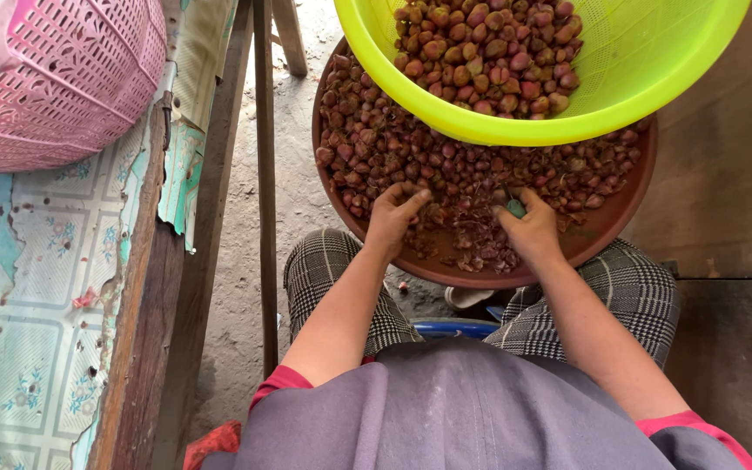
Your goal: The person sits on a low stool with a large basin of unpeeled shallots on their lap and a yellow basket in front. They pick up shallots one at a time, peel off the dry outer skins with their hands and a small bladed tool, drop the peeled shallots into the yellow basket, and toss the skins aside.
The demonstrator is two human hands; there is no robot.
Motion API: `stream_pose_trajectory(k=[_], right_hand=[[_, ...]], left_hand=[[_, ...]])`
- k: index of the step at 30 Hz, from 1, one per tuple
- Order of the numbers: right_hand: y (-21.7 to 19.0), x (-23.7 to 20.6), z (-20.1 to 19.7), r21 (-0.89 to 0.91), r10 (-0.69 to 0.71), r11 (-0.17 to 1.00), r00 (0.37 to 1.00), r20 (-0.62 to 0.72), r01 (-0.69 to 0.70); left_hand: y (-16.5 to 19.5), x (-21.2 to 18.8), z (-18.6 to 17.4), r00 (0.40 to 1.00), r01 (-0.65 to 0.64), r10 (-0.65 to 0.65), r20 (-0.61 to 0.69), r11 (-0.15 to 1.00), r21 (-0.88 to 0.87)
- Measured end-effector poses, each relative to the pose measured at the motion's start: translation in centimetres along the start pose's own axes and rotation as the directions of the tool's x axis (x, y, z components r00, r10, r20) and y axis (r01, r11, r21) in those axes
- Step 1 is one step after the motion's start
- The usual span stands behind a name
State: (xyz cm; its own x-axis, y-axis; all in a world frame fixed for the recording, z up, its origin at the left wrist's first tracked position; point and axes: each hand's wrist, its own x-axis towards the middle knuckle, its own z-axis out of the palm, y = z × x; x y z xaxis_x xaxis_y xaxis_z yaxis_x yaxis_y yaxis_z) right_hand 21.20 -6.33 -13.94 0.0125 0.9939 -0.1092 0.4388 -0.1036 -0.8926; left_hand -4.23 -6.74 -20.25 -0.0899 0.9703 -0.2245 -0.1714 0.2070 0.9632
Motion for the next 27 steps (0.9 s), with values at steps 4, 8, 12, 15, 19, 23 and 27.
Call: stream_pose_trajectory(k=[4, 8, 12, 15, 19, 23, 27], right_hand=[[0.3, -0.3, 0.2, -0.029, 0.065, 0.998, 0.997, 0.033, -0.064], [-0.1, -0.9, 0.9, -0.045, -0.043, 0.998, 0.997, 0.056, 0.045], [-0.6, -1.1, 1.8, -0.062, -0.024, 0.998, 0.995, 0.098, 0.030], [-1.2, -1.6, 2.1, -0.011, -0.167, 0.985, 0.977, 0.135, 0.170], [-1.8, -2.4, 2.4, -0.066, -0.375, 0.920, 0.915, 0.146, 0.387], [-1.7, -2.6, 2.1, -0.010, -0.245, 0.968, 0.958, 0.148, 0.249], [-1.1, -2.4, 1.2, 0.046, 0.019, 0.999, 0.991, 0.134, -0.026]], left_hand=[[0.5, -1.0, 1.1, 0.872, -0.467, 0.467, 0.147, 0.703, 0.536], [0.3, -1.9, 3.4, 0.893, -0.431, 0.318, 0.319, 0.394, 0.812], [-0.3, -1.3, 3.6, 0.930, -0.351, 0.240, 0.279, 0.351, 0.868], [-0.6, -0.3, 3.2, 0.930, -0.353, 0.308, 0.201, 0.587, 0.729], [-1.1, -0.4, 3.3, 0.976, -0.094, -0.001, 0.218, 0.900, 0.426], [-1.2, -1.0, 3.7, 0.930, 0.153, -0.205, 0.307, 0.971, 0.186], [-0.3, -1.8, 4.2, 0.905, 0.188, -0.209, 0.370, 0.978, 0.092]])
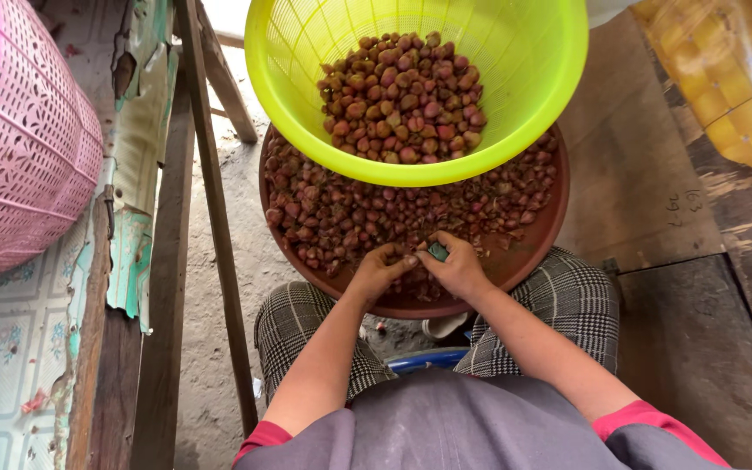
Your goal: The person sits on a low stool with a large basin of unpeeled shallots on their lap and a yellow basket in front. They pick up shallots one at a time, peel off the dry outer skins with their hands and a small bladed tool, drop the peeled shallots into the yellow basket, and toss the skins aside.
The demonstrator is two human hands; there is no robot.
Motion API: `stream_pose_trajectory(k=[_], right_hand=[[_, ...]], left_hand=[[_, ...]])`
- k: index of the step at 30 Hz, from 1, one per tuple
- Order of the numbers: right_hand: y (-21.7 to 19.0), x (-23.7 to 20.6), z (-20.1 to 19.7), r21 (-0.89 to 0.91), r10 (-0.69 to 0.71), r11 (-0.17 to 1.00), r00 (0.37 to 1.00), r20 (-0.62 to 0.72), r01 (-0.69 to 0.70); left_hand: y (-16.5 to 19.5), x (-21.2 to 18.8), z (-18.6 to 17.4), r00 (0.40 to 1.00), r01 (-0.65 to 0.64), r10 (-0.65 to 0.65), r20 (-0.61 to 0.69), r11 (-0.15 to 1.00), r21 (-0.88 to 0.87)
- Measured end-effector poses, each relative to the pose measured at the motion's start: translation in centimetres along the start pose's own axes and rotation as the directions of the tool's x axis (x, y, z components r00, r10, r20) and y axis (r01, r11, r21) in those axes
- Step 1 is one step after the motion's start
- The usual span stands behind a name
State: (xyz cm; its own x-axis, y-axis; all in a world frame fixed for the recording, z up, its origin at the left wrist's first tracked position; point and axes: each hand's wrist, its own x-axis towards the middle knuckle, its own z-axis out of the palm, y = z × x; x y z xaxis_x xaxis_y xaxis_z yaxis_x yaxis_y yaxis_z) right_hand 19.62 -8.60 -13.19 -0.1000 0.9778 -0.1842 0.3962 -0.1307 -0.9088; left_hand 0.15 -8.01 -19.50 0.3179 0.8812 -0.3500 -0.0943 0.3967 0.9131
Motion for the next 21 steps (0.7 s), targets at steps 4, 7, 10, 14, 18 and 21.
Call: stream_pose_trajectory(k=[4, 7, 10, 14, 18, 21], right_hand=[[0.6, -0.2, -1.4, -0.161, -0.211, 0.966, 0.976, -0.049, 0.201], [0.9, -1.1, -1.6, -0.014, -0.323, 0.946, 0.946, 0.037, 0.323], [0.8, -2.3, -0.9, 0.120, -0.259, 0.960, 0.965, 0.039, 0.253], [0.2, -3.8, -0.2, 0.001, -0.261, 0.965, 0.965, -0.042, 0.261], [-0.2, -4.7, -0.7, 0.081, -0.218, 0.972, 0.975, -0.041, 0.221], [-0.3, -4.9, -1.0, 0.055, -0.213, 0.974, 0.974, -0.071, 0.217]], left_hand=[[0.2, -0.7, 0.8, 0.999, 0.003, -0.003, -0.047, 1.000, 0.017], [-0.9, -0.9, 1.4, 0.999, 0.014, -0.016, -0.046, 0.999, -0.048], [-2.6, -1.0, 2.1, 0.997, 0.046, -0.057, -0.060, 0.984, -0.170], [-3.1, -2.0, 3.1, 0.990, -0.057, 0.039, -0.134, 0.989, -0.137], [0.5, -5.5, 3.9, 0.975, -0.197, 0.208, -0.071, 0.970, 0.142], [6.4, -8.5, 5.3, 0.905, -0.378, 0.419, -0.069, 0.869, 0.320]])
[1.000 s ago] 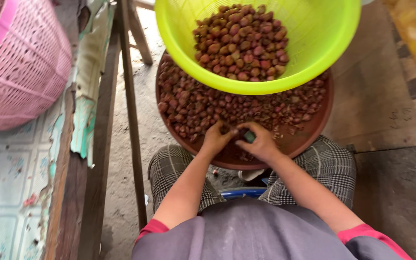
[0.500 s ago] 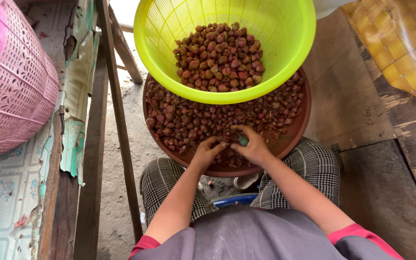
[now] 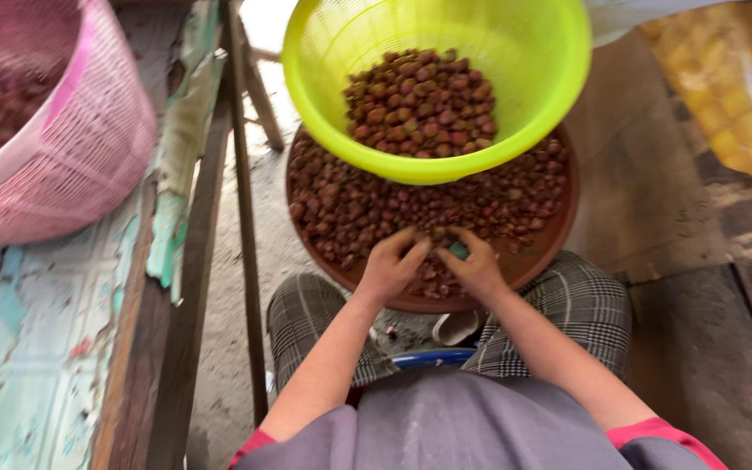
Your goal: The person sits on a low stool with a large basin of unpeeled shallots on their lap and a yellow basket in front. They pick up shallots one at a time, peel off the dry outer skins with their hands and a small bladed tool, drop the peeled shallots into the yellow basket, and toss the skins aside.
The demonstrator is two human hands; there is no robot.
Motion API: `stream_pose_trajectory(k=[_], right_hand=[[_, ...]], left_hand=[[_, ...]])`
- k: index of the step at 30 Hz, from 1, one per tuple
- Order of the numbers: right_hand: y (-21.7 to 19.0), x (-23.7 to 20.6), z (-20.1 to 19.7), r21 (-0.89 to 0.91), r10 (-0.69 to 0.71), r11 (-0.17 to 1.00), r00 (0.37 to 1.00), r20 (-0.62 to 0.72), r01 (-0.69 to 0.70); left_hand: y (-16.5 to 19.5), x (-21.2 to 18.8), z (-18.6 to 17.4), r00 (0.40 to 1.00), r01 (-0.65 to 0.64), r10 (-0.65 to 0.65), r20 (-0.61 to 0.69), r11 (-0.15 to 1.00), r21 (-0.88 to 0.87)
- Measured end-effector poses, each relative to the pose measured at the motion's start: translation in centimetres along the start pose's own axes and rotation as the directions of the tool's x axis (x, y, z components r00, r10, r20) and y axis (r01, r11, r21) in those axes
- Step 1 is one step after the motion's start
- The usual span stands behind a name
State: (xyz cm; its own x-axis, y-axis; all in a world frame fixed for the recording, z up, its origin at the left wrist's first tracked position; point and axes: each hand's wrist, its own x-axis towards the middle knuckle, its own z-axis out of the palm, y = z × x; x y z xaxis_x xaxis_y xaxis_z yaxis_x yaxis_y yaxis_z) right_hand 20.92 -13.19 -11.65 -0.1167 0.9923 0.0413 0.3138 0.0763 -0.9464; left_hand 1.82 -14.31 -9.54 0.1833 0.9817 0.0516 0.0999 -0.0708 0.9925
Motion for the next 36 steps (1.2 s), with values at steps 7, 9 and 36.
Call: stream_pose_trajectory(k=[7, 9, 36], right_hand=[[0.5, 0.6, -0.4, -0.115, 0.098, 0.989, 0.995, 0.002, -0.097], [1.0, 0.5, -0.6, -0.175, 0.143, 0.974, 0.990, -0.005, -0.142], [2.8, 6.0, 4.2, -0.751, 0.021, 0.646, 0.980, 0.196, 0.137]], left_hand=[[15.8, 8.6, -0.9, 0.681, -0.687, 0.716, -0.157, 0.698, 0.204], [17.1, 11.6, -1.7, 0.729, -0.373, 0.668, -0.148, 0.570, 0.732], [-14.5, 3.7, -3.5, 0.983, -0.143, 0.178, 0.043, 0.598, 0.789]])
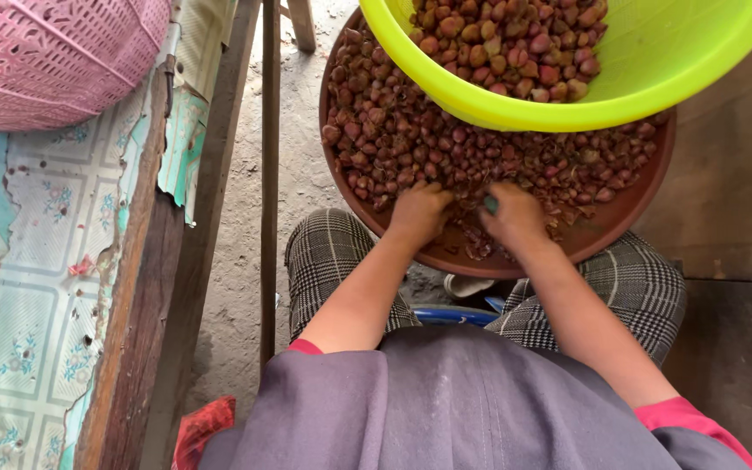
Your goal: The person sits on a low stool with a large basin of unpeeled shallots on their lap and a yellow basket in front. They pick up shallots one at a time, peel off the dry outer skins with their hands and a small bladed tool, drop the peeled shallots into the yellow basket, and toss the skins aside.
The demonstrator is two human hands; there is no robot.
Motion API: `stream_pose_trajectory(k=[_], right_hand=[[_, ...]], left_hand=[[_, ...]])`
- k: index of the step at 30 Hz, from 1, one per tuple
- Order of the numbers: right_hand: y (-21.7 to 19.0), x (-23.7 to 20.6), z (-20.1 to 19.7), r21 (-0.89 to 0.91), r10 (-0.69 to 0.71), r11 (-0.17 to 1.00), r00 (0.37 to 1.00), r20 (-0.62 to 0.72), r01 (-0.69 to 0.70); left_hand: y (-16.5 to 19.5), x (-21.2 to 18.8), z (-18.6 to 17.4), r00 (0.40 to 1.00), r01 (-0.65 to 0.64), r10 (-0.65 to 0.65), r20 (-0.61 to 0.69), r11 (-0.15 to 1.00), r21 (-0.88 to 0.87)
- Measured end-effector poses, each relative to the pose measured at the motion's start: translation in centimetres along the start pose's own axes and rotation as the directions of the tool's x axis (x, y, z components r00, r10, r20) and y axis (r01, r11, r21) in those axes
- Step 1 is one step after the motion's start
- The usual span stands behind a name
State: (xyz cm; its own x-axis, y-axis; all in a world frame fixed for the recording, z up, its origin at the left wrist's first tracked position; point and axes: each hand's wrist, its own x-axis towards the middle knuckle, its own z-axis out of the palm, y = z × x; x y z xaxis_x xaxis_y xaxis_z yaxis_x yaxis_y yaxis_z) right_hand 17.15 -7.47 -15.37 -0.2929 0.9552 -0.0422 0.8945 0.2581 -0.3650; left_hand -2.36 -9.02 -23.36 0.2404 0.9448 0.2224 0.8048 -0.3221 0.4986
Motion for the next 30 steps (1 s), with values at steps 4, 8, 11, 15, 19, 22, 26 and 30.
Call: stream_pose_trajectory(k=[4, 8, 11, 15, 19, 22, 26, 30], right_hand=[[-0.7, 0.5, 0.6, -0.019, -0.022, 1.000, 0.998, 0.057, 0.023], [0.2, 0.4, 0.3, 0.003, -0.031, 1.000, 0.999, 0.045, 0.030], [0.6, 0.4, 0.1, 0.037, -0.022, 0.999, 0.999, 0.046, 0.021], [0.6, 0.1, -0.4, 0.171, 0.070, 0.983, 0.997, -0.034, -0.063], [0.2, -0.2, -0.7, 0.470, 0.162, 0.865, 0.985, 0.064, -0.173], [-0.1, -0.1, -0.9, 0.678, 0.110, 0.726, 0.993, 0.049, -0.114], [-0.5, -0.3, -1.7, 0.766, 0.167, 0.598, 0.971, 0.168, -0.235], [-1.0, -0.8, -2.1, 0.843, 0.145, 0.515, 0.985, 0.096, -0.158]], left_hand=[[0.0, 0.2, 0.0, 0.999, -0.008, 0.007, 0.035, 0.999, 0.033], [0.5, 0.5, 0.3, 0.988, -0.066, 0.061, -0.139, 0.997, -0.029], [1.2, 1.1, 1.2, 0.975, -0.159, 0.178, -0.135, 0.977, 0.142], [1.1, 1.4, 2.0, 0.980, -0.150, 0.152, -0.127, 0.988, 0.028], [1.0, 1.1, 2.5, 0.996, 0.006, -0.040, -0.083, 0.929, -0.371], [1.2, 1.2, 2.3, 0.987, 0.134, -0.157, 0.020, 0.759, -0.638], [1.3, 1.4, 1.4, 0.963, 0.268, -0.218, 0.159, 0.697, -0.665], [1.7, 1.4, 0.6, 0.924, 0.369, -0.240, 0.297, 0.357, -0.858]])
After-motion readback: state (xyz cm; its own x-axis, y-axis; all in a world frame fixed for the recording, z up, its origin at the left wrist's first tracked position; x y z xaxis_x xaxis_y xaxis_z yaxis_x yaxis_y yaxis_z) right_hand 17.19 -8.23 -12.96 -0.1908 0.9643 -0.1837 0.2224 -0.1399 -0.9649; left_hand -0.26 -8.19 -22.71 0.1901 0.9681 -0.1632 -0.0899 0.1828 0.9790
